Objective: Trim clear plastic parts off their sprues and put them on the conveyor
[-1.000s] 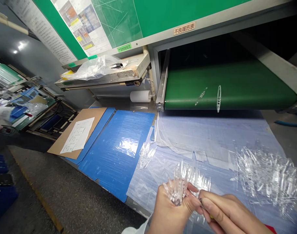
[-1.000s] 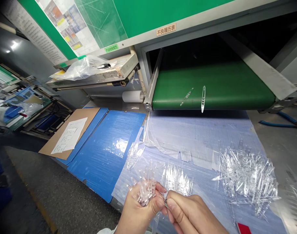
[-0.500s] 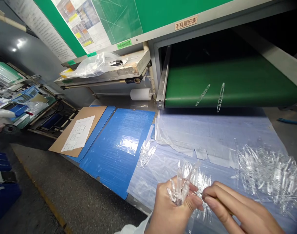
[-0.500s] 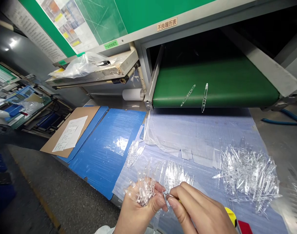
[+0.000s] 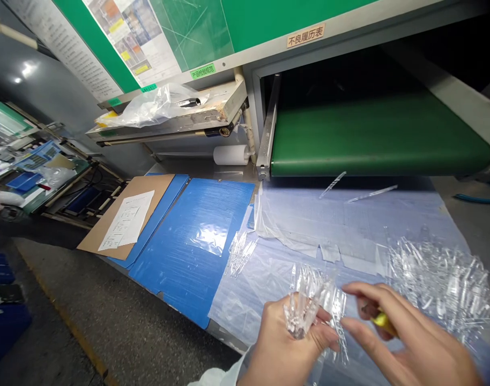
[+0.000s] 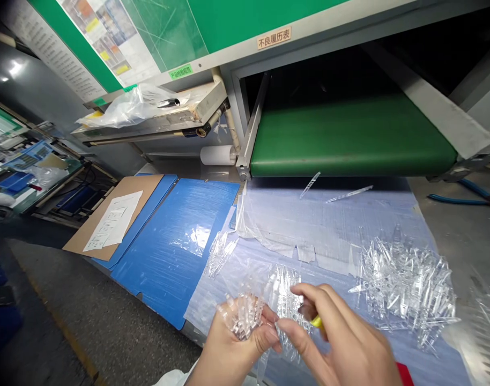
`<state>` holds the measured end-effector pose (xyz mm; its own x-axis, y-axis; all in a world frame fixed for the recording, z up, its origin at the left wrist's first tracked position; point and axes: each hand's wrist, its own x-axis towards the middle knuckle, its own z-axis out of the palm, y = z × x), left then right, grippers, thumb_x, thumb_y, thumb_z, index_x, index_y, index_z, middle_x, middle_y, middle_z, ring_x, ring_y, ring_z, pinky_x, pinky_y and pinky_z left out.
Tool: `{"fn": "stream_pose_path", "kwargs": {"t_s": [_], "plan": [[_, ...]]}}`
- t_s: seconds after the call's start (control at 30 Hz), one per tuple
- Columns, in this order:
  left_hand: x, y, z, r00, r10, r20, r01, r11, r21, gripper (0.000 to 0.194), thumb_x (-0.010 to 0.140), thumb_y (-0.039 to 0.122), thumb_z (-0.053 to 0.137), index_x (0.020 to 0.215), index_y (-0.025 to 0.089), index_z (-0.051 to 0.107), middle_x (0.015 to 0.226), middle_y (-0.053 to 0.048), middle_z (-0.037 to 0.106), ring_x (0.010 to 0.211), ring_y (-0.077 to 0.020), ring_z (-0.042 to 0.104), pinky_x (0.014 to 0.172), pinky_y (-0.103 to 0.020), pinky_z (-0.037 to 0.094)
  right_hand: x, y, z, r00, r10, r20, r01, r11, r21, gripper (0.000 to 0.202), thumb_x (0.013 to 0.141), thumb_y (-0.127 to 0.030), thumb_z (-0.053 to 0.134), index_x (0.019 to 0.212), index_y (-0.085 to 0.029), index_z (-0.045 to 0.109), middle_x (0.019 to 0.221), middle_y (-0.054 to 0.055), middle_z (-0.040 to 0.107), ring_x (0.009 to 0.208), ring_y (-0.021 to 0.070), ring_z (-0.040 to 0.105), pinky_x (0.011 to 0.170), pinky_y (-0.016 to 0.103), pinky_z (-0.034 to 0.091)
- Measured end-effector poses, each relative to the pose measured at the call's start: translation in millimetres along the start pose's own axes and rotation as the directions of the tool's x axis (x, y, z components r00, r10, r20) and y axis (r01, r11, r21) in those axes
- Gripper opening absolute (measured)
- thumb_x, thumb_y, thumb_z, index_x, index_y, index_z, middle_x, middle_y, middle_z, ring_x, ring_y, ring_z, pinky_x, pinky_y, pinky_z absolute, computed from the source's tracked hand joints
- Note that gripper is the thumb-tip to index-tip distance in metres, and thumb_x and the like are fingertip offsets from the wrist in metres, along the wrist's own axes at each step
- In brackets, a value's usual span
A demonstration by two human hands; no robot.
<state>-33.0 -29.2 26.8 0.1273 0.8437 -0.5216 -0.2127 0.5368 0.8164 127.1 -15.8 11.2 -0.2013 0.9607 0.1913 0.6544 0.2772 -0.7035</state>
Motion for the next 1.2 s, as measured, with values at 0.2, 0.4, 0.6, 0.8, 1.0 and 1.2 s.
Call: {"fn": "stream_pose_path", "kwargs": {"t_s": [0.2,0.4,0.6,0.8,1.0,1.2], "plan": [[23,-19,-6.4,0.998,-0.027,0.056,0.035,0.988,-0.151,0.038,0.067,0.037,0.08,0.092,0.012,0.066,0.084,-0.004,0.067,0.055,-0.0048,0.049,0.057,-0.021,0.037,8,47,-4,0.861,0.453,0.23,-0.5,0.836,0.225,0.036,0.087,-0.055,0.047,0.07,-0.023,0.054,0.055,-0.004,0.049,0.046,0.0119,0.045,0.042,0.022,0.038],[32,-22,-13.9,0.986,-0.106,0.128,0.149,0.905,-0.399,0.026,0.073,0.023,0.073,0.095,0.011,0.067,0.079,-0.005,0.068,0.062,-0.0098,0.058,0.063,-0.023,0.042,12,81,28,0.825,0.492,0.28,-0.543,0.826,0.15,0.036,0.077,-0.046,0.053,0.051,-0.024,0.042,0.046,-0.002,0.054,0.042,0.0139,0.045,0.044,0.026,0.035],[31,-15,-9.3,0.971,-0.14,0.194,0.21,0.888,-0.41,0.023,0.071,0.021,0.073,0.09,0.009,0.068,0.072,-0.006,0.069,0.061,-0.0118,0.062,0.061,-0.023,0.045,20,55,23,0.854,0.448,0.264,-0.491,0.861,0.13,0.032,0.075,-0.053,0.051,0.073,-0.023,0.062,0.044,-0.002,0.057,0.044,0.02,0.054,0.049,0.031,0.041],[31,-22,2.4,0.962,-0.07,0.262,0.16,0.926,-0.341,0.039,0.064,0.034,0.081,0.088,0.008,0.066,0.07,-0.007,0.067,0.06,-0.0141,0.064,0.062,-0.026,0.049,27,15,4,0.903,0.369,0.221,-0.414,0.885,0.213,0.029,0.08,-0.05,0.05,0.068,-0.025,0.057,0.051,-0.004,0.055,0.046,0.0144,0.051,0.048,0.025,0.038],[26,-20,11.5,0.972,-0.017,0.234,0.082,0.959,-0.271,0.04,0.068,0.037,0.08,0.093,0.009,0.065,0.075,-0.004,0.065,0.067,-0.0122,0.062,0.069,-0.027,0.05,33,4,10,0.889,0.358,0.284,-0.441,0.835,0.329,0.015,0.072,-0.036,0.063,0.064,-0.024,0.059,0.045,-0.005,0.051,0.043,0.0127,0.047,0.044,0.023,0.033],[27,-24,3.2,0.984,-0.075,0.159,0.142,0.871,-0.47,0.033,0.07,0.037,0.078,0.081,0.013,0.058,0.08,-0.008,0.07,0.073,-0.0144,0.065,0.07,-0.025,0.047,35,15,-1,0.841,0.375,0.391,-0.541,0.609,0.58,0.04,0.076,-0.06,0.059,0.068,-0.022,0.05,0.05,-0.009,0.035,0.039,0.006,0.025,0.038,0.021,0.025]]}}
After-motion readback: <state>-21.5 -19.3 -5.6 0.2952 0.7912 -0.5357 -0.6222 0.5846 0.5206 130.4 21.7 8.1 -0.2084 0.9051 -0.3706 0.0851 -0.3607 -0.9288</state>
